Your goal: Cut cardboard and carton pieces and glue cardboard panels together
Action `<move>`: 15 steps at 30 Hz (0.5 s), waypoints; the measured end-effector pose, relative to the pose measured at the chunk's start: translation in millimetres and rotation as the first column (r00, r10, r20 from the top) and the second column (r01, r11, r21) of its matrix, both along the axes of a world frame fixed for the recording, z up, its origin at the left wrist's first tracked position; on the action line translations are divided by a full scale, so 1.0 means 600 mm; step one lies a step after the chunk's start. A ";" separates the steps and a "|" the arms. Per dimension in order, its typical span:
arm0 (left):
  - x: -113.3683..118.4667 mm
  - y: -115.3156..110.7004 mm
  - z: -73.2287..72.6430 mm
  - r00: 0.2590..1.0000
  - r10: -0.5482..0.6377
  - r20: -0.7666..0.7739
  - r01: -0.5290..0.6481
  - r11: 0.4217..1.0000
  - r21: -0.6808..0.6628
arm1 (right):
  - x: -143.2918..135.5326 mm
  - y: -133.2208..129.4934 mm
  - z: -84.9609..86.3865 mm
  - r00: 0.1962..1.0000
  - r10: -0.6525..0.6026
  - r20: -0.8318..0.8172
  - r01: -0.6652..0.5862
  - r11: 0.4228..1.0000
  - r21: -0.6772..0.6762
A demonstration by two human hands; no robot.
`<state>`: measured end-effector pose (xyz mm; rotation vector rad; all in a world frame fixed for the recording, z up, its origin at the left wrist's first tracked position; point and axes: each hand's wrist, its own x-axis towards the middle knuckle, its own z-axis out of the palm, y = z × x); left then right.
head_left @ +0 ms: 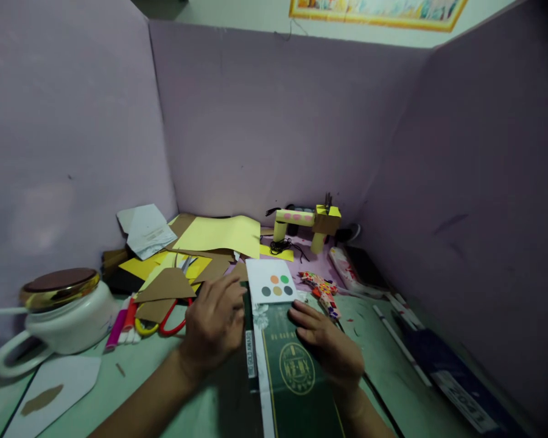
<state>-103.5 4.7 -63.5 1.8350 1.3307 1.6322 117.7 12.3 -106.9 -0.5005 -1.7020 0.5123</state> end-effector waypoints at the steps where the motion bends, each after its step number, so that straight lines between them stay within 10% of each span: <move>1: 0.004 0.002 0.002 0.993 0.026 0.117 -0.015 0.995 -0.094 | 0.003 0.001 -0.001 1.000 -0.013 0.012 0.012 1.000 0.011; 6: 0.038 0.000 0.013 0.896 -0.112 0.430 0.311 0.848 -0.429 | -0.003 -0.008 -0.002 0.990 -0.138 0.024 0.135 0.985 0.105; 11: 0.051 -0.011 0.016 0.700 -0.184 0.691 0.587 0.698 -0.409 | -0.018 -0.025 0.006 0.966 -0.257 0.024 0.252 0.958 0.137; 15: 0.050 -0.014 0.017 0.579 -0.110 0.808 0.629 0.691 -0.356 | -0.025 -0.033 0.007 0.969 -0.228 0.096 0.212 0.965 0.156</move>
